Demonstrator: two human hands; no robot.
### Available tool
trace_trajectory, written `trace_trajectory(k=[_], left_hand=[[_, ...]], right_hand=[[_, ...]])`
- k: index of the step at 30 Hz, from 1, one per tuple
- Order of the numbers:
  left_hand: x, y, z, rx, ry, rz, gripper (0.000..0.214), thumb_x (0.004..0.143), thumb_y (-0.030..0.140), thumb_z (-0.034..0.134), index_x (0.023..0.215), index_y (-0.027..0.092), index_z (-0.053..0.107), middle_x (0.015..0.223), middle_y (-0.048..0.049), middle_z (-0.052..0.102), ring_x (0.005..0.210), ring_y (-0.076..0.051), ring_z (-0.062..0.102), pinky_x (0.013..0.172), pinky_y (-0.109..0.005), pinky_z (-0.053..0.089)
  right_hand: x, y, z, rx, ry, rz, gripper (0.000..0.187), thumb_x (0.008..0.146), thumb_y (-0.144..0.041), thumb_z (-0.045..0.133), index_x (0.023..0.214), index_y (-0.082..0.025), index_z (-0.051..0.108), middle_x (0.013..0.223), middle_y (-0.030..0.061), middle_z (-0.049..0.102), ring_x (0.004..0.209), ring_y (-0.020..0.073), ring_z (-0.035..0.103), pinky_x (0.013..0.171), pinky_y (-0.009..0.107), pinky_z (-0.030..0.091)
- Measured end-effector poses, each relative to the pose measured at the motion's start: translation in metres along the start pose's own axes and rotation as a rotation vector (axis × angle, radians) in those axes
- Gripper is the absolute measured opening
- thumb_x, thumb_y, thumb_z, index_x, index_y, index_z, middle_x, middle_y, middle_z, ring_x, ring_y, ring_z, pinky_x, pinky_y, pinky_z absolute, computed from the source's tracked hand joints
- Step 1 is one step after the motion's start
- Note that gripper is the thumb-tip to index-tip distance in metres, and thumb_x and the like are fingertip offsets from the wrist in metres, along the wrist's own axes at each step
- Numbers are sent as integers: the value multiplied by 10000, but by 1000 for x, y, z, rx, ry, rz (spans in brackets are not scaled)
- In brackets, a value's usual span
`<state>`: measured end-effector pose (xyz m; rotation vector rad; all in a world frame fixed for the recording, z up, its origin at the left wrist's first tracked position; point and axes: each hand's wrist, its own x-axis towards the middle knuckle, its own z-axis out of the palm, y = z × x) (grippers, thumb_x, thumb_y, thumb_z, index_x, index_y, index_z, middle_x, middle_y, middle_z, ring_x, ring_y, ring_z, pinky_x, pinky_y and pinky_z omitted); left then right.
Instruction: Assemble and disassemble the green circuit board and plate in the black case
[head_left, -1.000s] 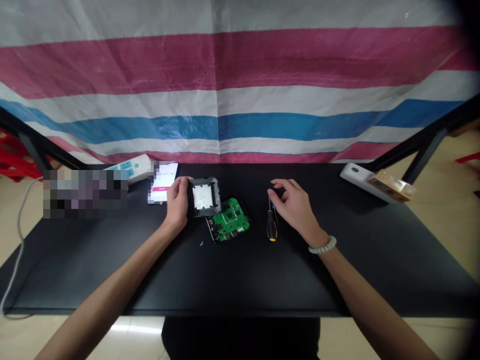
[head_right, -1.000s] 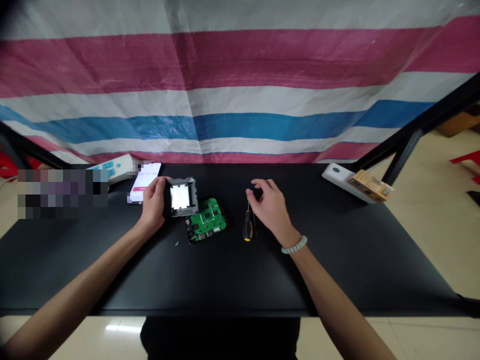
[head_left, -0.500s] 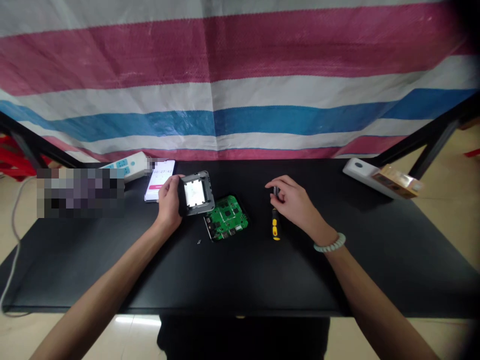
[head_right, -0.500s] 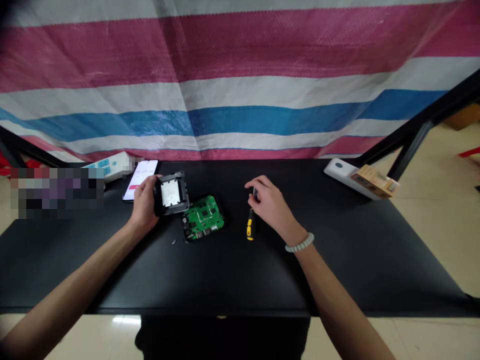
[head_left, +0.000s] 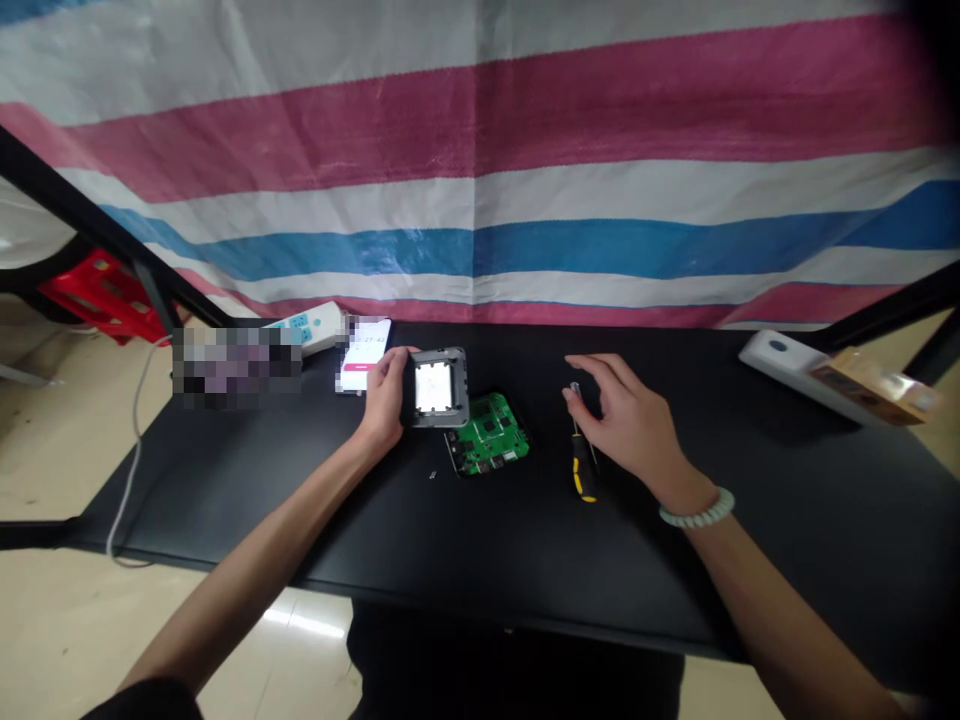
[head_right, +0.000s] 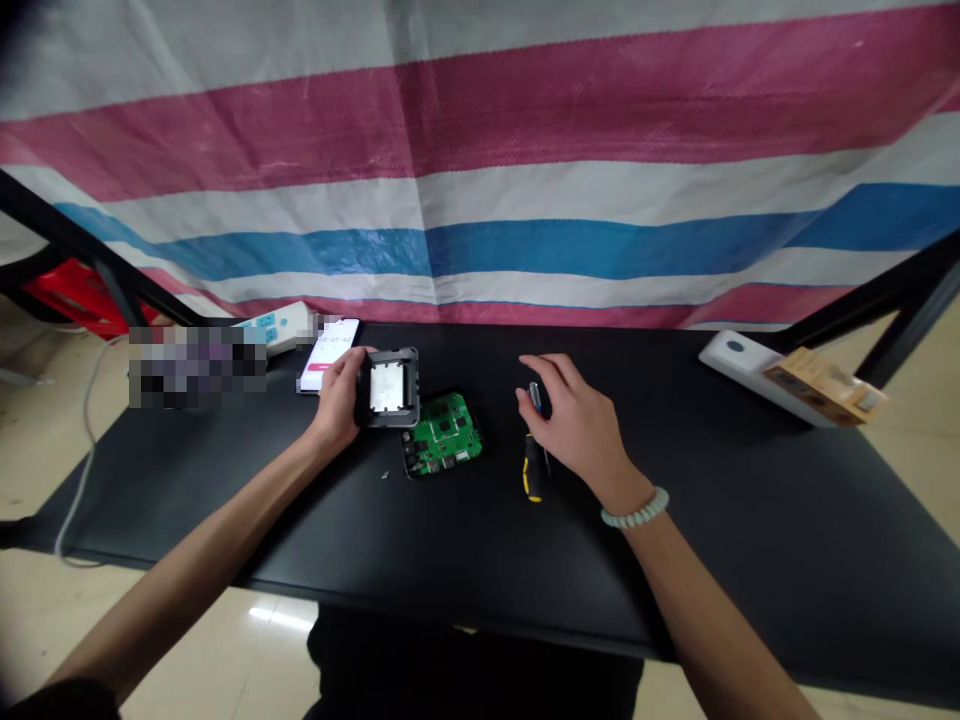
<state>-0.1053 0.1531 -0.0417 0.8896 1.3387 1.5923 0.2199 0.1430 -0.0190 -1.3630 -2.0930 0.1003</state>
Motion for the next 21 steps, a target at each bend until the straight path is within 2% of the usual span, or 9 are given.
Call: trace_trajectory(k=[3, 5, 7, 9, 11, 14, 16, 19, 21], left_hand=[[-9, 10, 5, 35, -103, 11, 375, 895, 571, 738, 935, 198, 749, 836, -35, 724, 744, -190, 641, 659, -279, 494], [-19, 18, 9, 73, -222, 20, 383, 934, 577, 715, 962, 199, 763, 850, -43, 728, 725, -187, 633, 641, -279, 481], [-30, 25, 13, 105, -315, 44, 364, 976, 554, 685, 993, 201, 775, 884, -49, 729, 732, -185, 632, 641, -281, 480], [-41, 30, 17, 127, -369, 71, 334, 1006, 522, 663, 1054, 212, 780, 929, -49, 729, 747, -183, 636, 651, -285, 487], [-50, 34, 20, 149, -448, 83, 330, 1026, 507, 643, 1138, 225, 772, 980, -50, 734, 772, -186, 649, 680, -292, 503], [-56, 37, 21, 218, -617, 146, 349, 1068, 487, 584, 1189, 211, 761, 1121, -72, 754, 958, -219, 694, 847, -316, 536], [-56, 40, 17, 300, -674, 226, 363, 1104, 460, 519, 1231, 202, 742, 1217, -82, 749, 1095, -236, 689, 955, -332, 522], [-50, 42, 9, 459, -647, 362, 370, 1133, 422, 449, 1340, 210, 671, 1189, -75, 759, 1079, -224, 696, 964, -348, 518], [-43, 41, 3, 622, -616, 509, 333, 1122, 401, 470, 1302, 209, 673, 1174, -74, 761, 1076, -234, 684, 984, -376, 507]], right_hand=[[-4, -21, -5, 174, 53, -69, 482, 990, -375, 664, 1462, -304, 599, 1348, 93, 684, 725, 172, 644, 687, 360, 559], [-9, -36, -5, 373, -17, -118, 575, 974, -370, 694, 1525, -337, 532, 1399, 91, 664, 740, 165, 646, 662, 345, 568], [-15, -50, -2, 569, -144, -103, 662, 973, -360, 703, 1586, -356, 451, 1384, 85, 679, 680, 136, 623, 562, 304, 539], [-21, -62, 2, 699, -243, -29, 666, 978, -363, 702, 1592, -342, 445, 1229, 65, 736, 623, 122, 602, 500, 276, 499], [-26, -71, 5, 800, -295, 69, 586, 992, -370, 684, 1547, -318, 507, 980, 22, 749, 576, 125, 584, 486, 267, 482], [-26, -75, 5, 963, -338, 236, 432, 1002, -372, 654, 1426, -299, 615, 801, -17, 700, 509, 118, 534, 467, 256, 464], [-22, -71, 1, 1040, -329, 350, 348, 985, -354, 658, 1326, -290, 682, 817, -13, 706, 507, 109, 517, 461, 242, 442], [-11, -60, -12, 1091, -198, 459, 271, 918, -287, 676, 1173, -269, 767, 905, 8, 726, 647, 132, 591, 551, 238, 467], [-3, -50, -22, 1093, -142, 501, 265, 864, -254, 673, 1102, -249, 791, 958, 21, 727, 729, 152, 614, 595, 243, 472]])
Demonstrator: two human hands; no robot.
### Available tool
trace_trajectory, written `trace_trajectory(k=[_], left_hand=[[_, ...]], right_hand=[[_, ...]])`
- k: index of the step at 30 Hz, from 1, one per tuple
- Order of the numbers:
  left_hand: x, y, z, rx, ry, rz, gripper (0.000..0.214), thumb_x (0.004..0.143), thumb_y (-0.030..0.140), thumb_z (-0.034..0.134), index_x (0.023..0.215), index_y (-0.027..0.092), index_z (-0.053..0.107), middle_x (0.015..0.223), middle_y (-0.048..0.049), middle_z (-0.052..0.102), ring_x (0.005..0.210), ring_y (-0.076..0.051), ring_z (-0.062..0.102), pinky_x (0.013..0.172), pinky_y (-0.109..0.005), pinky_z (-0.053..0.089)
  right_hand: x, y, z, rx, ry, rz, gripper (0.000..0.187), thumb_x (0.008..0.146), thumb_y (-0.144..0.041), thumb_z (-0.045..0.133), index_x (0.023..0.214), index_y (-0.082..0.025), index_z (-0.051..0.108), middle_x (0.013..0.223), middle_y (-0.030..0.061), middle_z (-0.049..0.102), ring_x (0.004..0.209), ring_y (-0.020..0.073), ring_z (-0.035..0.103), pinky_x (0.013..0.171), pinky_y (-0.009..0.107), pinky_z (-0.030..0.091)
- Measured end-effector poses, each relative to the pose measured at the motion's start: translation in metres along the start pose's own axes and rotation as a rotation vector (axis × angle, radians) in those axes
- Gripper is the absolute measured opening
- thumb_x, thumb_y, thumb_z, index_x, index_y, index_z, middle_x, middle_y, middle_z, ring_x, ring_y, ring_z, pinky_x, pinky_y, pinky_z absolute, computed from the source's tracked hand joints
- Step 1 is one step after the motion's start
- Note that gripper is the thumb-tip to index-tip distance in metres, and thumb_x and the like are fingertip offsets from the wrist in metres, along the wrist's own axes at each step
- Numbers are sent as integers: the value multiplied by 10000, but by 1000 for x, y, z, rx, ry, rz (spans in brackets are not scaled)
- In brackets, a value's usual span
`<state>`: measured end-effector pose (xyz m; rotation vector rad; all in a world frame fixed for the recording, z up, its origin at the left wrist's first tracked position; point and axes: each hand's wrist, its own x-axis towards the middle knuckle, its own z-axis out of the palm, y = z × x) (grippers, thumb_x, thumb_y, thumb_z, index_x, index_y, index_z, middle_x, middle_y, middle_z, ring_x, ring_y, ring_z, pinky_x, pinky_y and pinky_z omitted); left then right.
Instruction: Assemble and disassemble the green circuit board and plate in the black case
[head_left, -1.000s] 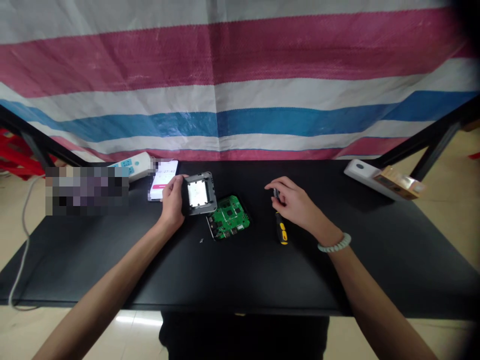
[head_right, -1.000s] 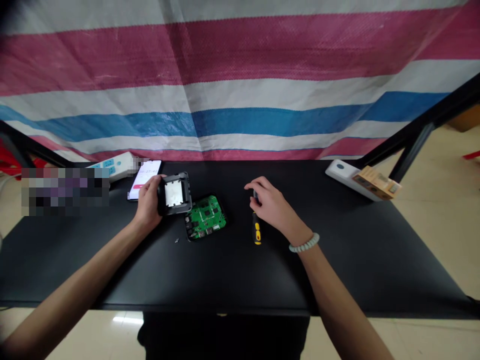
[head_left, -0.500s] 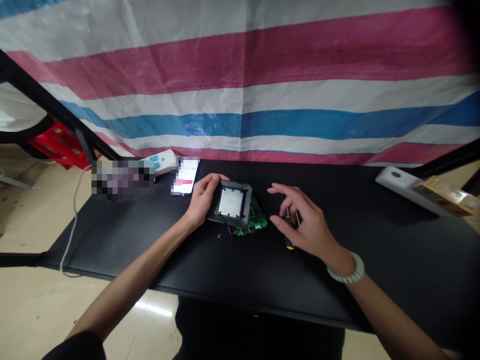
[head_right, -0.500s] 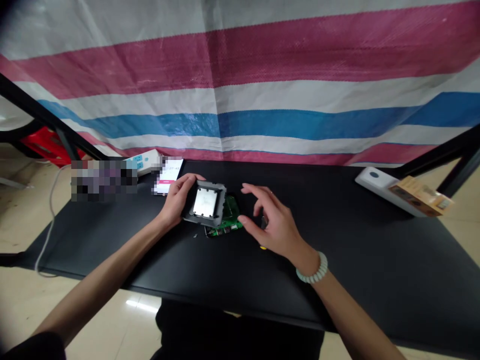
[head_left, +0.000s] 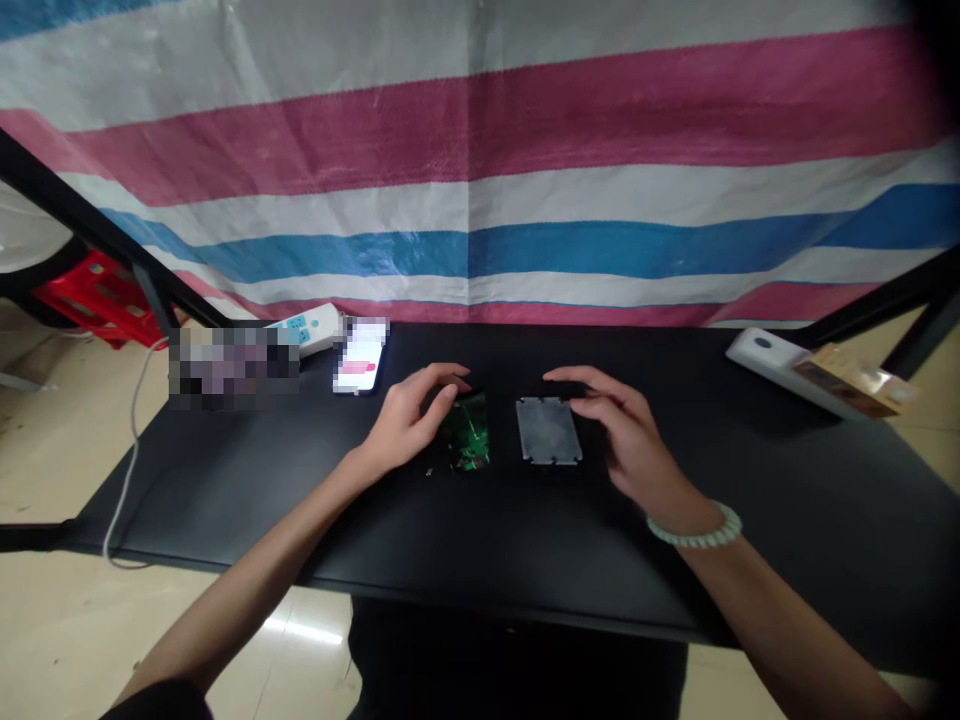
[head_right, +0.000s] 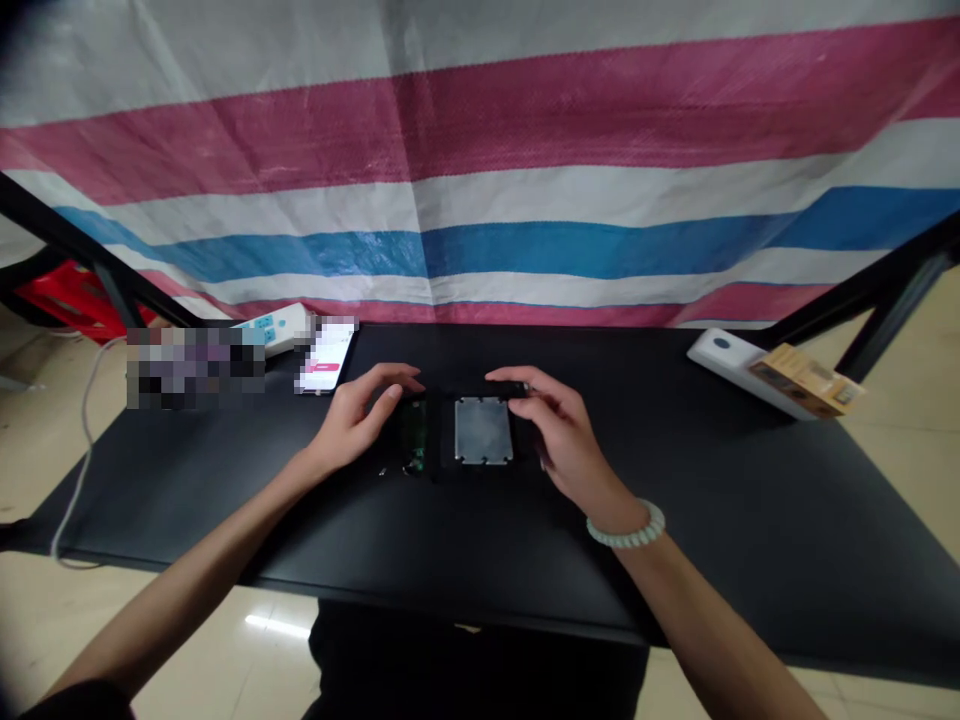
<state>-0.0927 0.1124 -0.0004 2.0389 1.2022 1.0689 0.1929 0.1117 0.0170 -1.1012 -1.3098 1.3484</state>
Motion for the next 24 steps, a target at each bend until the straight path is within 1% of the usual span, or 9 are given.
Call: trace_trajectory(k=[2, 4, 8, 10, 14, 16, 18, 20, 24], left_hand=[[3, -10, -4, 229, -9, 64, 285, 1085, 392, 538, 1231, 204, 695, 1184, -81, 751, 1084, -262, 651, 992, -413, 492], [6, -21, -4, 362, -63, 75, 271, 1036, 380, 609, 1216, 200, 704, 1166, -88, 735, 1047, -275, 629, 961, -430, 494], [8, -37, 2, 344, -167, 82, 230, 1003, 284, 623, 1189, 198, 726, 1160, -90, 707, 1032, -266, 619, 945, -425, 501], [9, -42, 4, 299, -165, 70, 229, 1020, 236, 583, 1187, 198, 736, 1154, -87, 712, 1036, -259, 620, 947, -421, 494], [12, -49, 5, 235, -149, 54, 293, 1052, 214, 542, 1235, 210, 771, 1085, -85, 721, 989, -244, 632, 914, -408, 478], [14, -51, 5, 212, -142, 46, 303, 1056, 219, 547, 1242, 224, 787, 1051, -79, 722, 959, -236, 633, 896, -398, 471], [15, -52, 6, 202, -137, 36, 298, 1057, 223, 558, 1233, 242, 798, 1049, -72, 728, 946, -229, 633, 887, -393, 462], [15, -51, 6, 202, -133, 28, 297, 1058, 223, 560, 1227, 254, 802, 1063, -67, 734, 947, -227, 635, 888, -393, 454], [14, -51, 8, 211, -132, 16, 295, 1053, 217, 568, 1233, 249, 799, 1077, -67, 734, 958, -228, 631, 891, -391, 453]], right_hand=[[5, -7, -12, -23, -9, 49, 260, 819, -238, 661, 1043, -224, 791, 936, 28, 713, 731, 159, 604, 583, 247, 452], [7, -11, -20, -40, -4, 69, 256, 774, -226, 653, 997, -213, 779, 884, 22, 688, 709, 158, 586, 566, 247, 434], [6, -12, -24, -76, -19, 55, 279, 753, -210, 628, 1001, -218, 754, 825, 8, 644, 681, 150, 567, 551, 243, 428], [2, -13, -20, -120, -159, 72, 271, 778, -200, 624, 1020, -214, 743, 777, -2, 623, 656, 140, 566, 540, 232, 430], [-11, -11, -2, -127, -643, 264, 325, 877, -217, 630, 1201, -237, 656, 744, -45, 629, 555, 113, 594, 492, 210, 484], [-17, -7, 7, -141, -782, 317, 356, 903, -212, 628, 1256, -249, 595, 766, -60, 640, 525, 104, 617, 486, 214, 528], [-22, -2, 14, -204, -853, 316, 356, 927, -191, 601, 1276, -251, 564, 737, -76, 630, 503, 103, 635, 479, 208, 535], [-25, 3, 18, -286, -875, 284, 339, 956, -184, 570, 1289, -247, 555, 691, -86, 618, 501, 111, 656, 468, 196, 517], [-28, 10, 20, -463, -812, 158, 209, 1004, -213, 552, 1211, -219, 586, 646, -86, 620, 475, 94, 635, 476, 190, 471]])
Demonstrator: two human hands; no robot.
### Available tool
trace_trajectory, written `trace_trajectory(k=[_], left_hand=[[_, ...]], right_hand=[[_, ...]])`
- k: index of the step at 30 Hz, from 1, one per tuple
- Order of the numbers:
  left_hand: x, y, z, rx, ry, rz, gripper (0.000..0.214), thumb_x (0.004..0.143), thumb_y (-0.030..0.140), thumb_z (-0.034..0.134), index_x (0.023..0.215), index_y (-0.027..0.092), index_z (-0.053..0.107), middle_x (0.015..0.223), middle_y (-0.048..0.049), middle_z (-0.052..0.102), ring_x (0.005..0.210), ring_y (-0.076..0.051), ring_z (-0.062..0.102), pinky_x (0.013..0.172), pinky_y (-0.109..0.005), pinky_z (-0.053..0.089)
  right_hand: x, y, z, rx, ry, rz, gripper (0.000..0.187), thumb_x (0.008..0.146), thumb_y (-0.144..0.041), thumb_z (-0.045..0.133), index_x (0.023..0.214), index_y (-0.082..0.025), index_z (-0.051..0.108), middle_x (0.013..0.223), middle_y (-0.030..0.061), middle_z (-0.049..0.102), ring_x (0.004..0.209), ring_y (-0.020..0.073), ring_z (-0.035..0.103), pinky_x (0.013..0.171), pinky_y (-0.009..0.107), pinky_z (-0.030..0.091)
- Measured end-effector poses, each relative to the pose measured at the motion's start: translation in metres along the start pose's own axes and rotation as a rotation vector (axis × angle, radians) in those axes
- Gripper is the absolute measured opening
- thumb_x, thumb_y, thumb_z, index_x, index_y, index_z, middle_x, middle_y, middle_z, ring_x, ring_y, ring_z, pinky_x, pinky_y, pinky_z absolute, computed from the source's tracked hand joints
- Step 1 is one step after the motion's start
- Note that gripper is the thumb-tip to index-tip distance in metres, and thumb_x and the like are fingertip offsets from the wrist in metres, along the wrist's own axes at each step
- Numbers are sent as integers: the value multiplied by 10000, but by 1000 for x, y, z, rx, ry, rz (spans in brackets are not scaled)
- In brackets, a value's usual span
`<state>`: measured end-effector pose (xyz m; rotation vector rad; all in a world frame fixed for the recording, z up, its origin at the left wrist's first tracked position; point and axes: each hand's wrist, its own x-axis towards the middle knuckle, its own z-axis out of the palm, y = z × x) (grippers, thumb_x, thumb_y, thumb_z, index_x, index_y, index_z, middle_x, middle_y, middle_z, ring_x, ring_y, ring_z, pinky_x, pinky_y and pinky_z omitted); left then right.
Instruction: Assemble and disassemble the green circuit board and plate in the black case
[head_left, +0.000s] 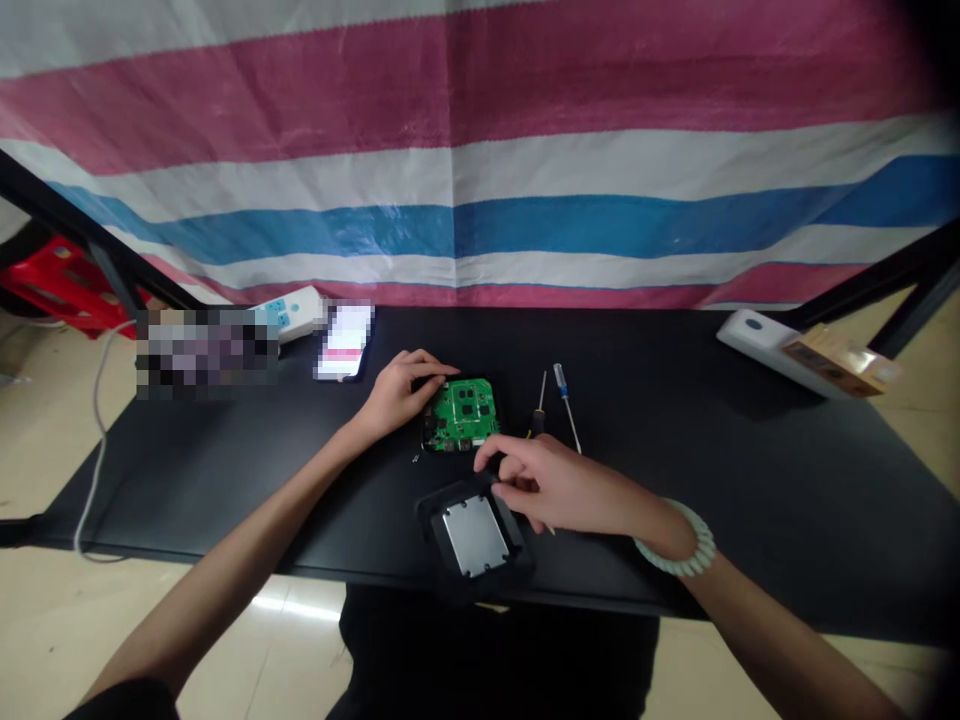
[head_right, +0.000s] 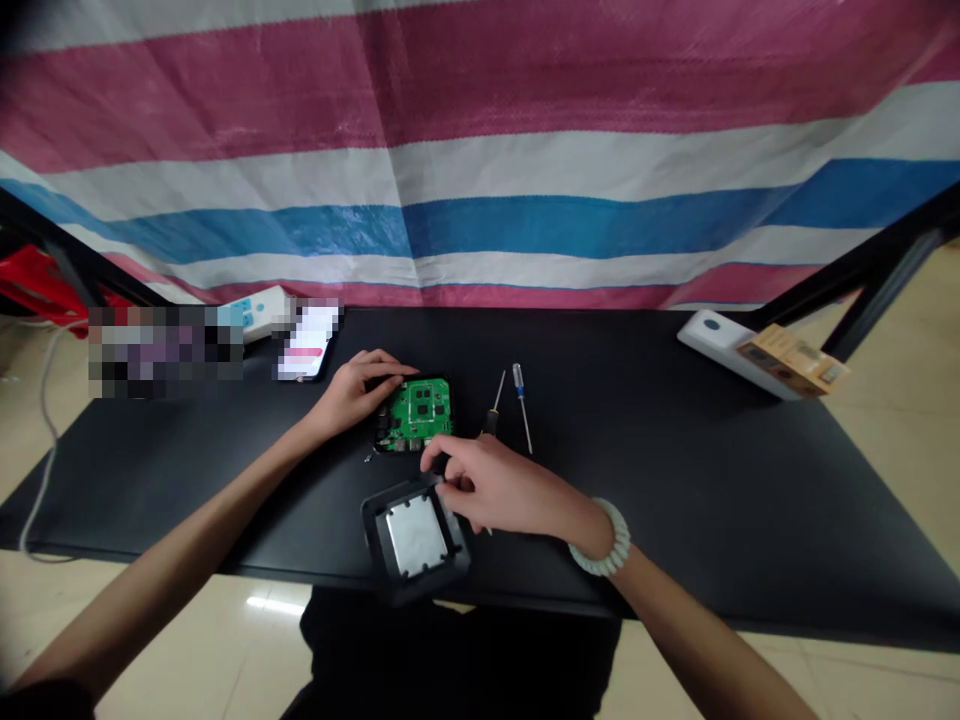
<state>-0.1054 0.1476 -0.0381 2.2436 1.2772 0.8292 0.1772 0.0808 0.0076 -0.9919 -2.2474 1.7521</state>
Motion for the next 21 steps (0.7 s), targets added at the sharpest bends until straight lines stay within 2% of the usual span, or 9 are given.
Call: trace_trajectory(k=[5, 10, 13, 17, 21], left_hand=[[0, 1, 1, 6, 2, -4, 296, 1051, 222, 562, 1227, 240, 799, 1076, -72, 741, 952, -230, 627, 891, -395, 460], [-1, 2, 0, 12, 9, 3, 295, 1051, 222, 560, 1230, 253, 792, 1073, -65, 741, 957, -228, 622, 891, -390, 471], [-1, 1, 1, 22, 7, 4, 292, 1055, 228, 559, 1234, 244, 788, 1076, -67, 739, 948, -225, 613, 877, -383, 469], [-1, 1, 0, 43, 2, 3, 291, 1059, 238, 552, 1229, 242, 789, 1084, -68, 742, 947, -228, 613, 879, -387, 460], [-1, 4, -1, 35, -3, 0, 296, 1063, 242, 543, 1231, 252, 787, 1085, -68, 743, 955, -229, 629, 883, -390, 469]], right_hand=[[4, 3, 8, -106, 93, 5, 131, 989, -153, 527, 1085, -215, 590, 620, -99, 614, 447, 67, 575, 518, 203, 431], [7, 4, 15, -250, 207, -61, 190, 878, -56, 560, 972, -220, 584, 580, -110, 536, 499, 68, 500, 567, 240, 357], [6, 4, 17, -318, 260, -51, 218, 848, -38, 559, 964, -221, 575, 566, -109, 490, 504, 80, 467, 577, 261, 333], [1, 0, 22, -461, 330, 13, 197, 900, -73, 525, 1022, -215, 586, 605, -76, 507, 518, 106, 476, 565, 289, 302], [-5, -10, 25, -626, 352, 49, 157, 996, -194, 496, 1095, -196, 617, 629, -34, 567, 493, 136, 482, 527, 316, 293]])
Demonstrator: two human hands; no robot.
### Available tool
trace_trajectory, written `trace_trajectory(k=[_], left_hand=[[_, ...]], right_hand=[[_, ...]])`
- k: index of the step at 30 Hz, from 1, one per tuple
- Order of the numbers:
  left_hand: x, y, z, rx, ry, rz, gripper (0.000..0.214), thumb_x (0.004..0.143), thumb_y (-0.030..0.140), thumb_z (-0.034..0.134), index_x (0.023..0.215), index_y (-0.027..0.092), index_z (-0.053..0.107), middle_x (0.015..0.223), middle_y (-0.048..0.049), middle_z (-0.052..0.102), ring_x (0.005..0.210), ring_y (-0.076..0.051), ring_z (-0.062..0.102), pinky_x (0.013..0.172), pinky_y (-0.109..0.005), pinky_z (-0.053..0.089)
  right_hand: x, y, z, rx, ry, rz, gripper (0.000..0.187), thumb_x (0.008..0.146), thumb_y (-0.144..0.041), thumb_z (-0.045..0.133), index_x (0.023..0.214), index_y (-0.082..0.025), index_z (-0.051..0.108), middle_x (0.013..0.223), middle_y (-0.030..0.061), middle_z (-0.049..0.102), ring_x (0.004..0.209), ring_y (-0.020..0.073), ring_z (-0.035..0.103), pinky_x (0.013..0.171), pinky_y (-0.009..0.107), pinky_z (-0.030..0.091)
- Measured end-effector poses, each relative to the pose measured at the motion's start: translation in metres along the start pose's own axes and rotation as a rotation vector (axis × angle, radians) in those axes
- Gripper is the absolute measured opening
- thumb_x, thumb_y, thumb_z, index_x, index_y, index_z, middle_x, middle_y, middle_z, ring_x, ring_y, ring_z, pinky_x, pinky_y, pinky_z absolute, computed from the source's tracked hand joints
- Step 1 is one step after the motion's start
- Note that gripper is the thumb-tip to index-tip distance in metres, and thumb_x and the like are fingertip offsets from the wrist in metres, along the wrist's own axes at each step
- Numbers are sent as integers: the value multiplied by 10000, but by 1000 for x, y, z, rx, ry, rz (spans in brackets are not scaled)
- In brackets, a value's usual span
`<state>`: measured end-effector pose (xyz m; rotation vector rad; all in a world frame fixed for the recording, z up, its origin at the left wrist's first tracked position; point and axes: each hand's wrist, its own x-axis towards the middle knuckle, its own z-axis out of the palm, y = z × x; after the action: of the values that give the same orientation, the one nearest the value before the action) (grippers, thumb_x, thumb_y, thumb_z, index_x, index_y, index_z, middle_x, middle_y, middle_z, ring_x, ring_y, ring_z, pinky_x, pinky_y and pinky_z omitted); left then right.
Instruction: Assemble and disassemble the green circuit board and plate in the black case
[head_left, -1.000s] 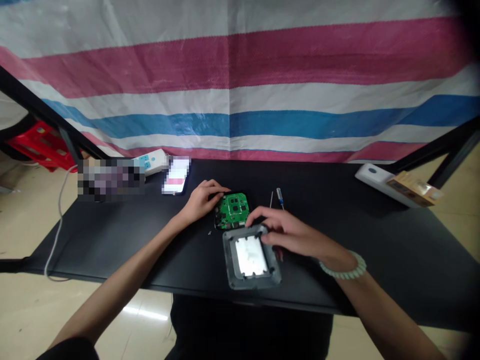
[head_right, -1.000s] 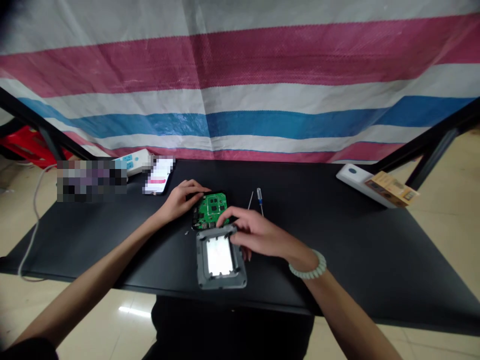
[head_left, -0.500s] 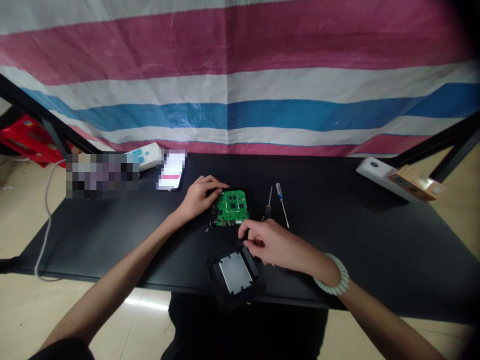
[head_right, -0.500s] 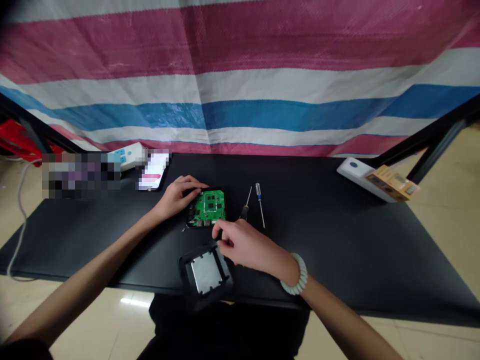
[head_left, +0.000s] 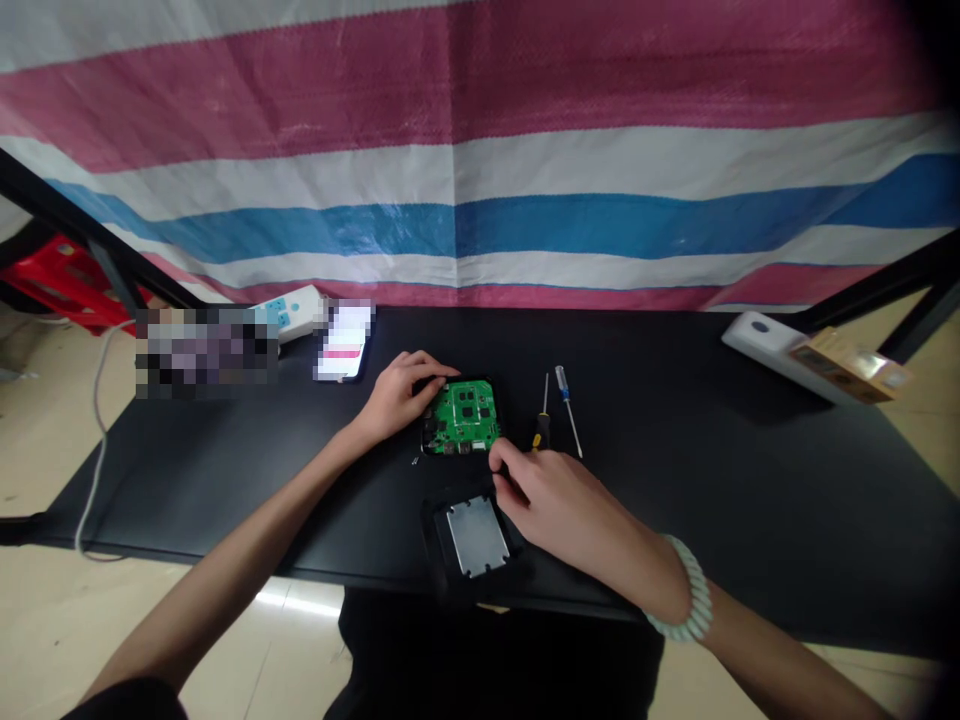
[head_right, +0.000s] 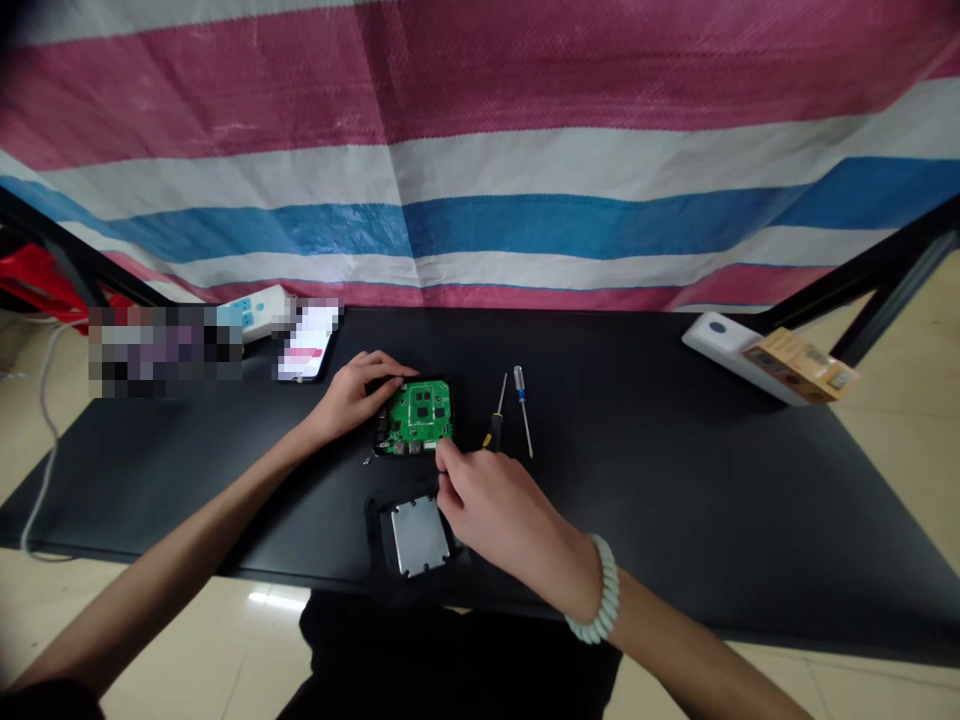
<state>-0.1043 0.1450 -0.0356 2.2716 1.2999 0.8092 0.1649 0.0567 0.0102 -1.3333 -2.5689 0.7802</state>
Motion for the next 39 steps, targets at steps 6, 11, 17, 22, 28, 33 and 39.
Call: trace_trajectory(k=[6, 11, 17, 22, 28, 33, 39], left_hand=[[0, 1, 0, 0, -1, -13, 297, 1059, 244, 548, 1235, 243, 787, 1094, -74, 745, 959, -234, 623, 887, -395, 477], [-1, 2, 0, -14, 3, -20, 306, 1060, 248, 542, 1236, 243, 793, 1098, -73, 741, 978, -237, 629, 913, -398, 478], [-1, 4, -2, -34, 0, -24, 305, 1062, 252, 548, 1241, 239, 795, 1084, -78, 735, 976, -237, 625, 917, -408, 487], [0, 3, -4, -129, -39, -12, 295, 1072, 290, 553, 1266, 259, 773, 1142, -72, 765, 1034, -244, 661, 971, -433, 503], [0, 2, -6, -208, -44, -27, 266, 1050, 292, 587, 1250, 256, 760, 1200, -62, 794, 1093, -254, 700, 1007, -457, 514], [1, 5, -8, -256, -46, -86, 276, 1059, 318, 576, 1252, 248, 760, 1260, -62, 793, 1173, -268, 699, 1016, -466, 526], [1, 6, -8, -239, -59, -90, 303, 1046, 325, 598, 1302, 247, 741, 1316, -68, 774, 1178, -273, 698, 994, -454, 540]], right_hand=[[-3, -9, -10, 63, -67, -356, 331, 923, -394, 773, 1199, -240, 675, 1165, 53, 685, 1048, 229, 661, 958, 385, 552], [-4, -9, -2, -35, -148, -386, 528, 829, -449, 884, 1239, -205, 657, 1241, 81, 626, 1180, 283, 611, 1053, 449, 544], [-3, -7, 3, -142, -80, -406, 596, 865, -498, 850, 1307, -158, 643, 1226, 118, 646, 1182, 315, 620, 1023, 474, 560], [-2, -3, 4, -164, -44, -419, 578, 880, -517, 830, 1294, -154, 656, 1267, 130, 654, 1168, 315, 616, 1009, 494, 564], [-3, 0, 5, -190, -27, -410, 612, 855, -547, 847, 1291, -155, 669, 1238, 127, 662, 1154, 326, 618, 982, 515, 580], [-1, 1, 1, -215, -17, -399, 594, 844, -556, 858, 1243, -151, 686, 1194, 127, 671, 1113, 322, 628, 949, 495, 589], [1, 3, 1, -183, 1, -387, 560, 863, -551, 839, 1232, -154, 694, 1181, 127, 672, 1116, 327, 631, 937, 489, 585]])
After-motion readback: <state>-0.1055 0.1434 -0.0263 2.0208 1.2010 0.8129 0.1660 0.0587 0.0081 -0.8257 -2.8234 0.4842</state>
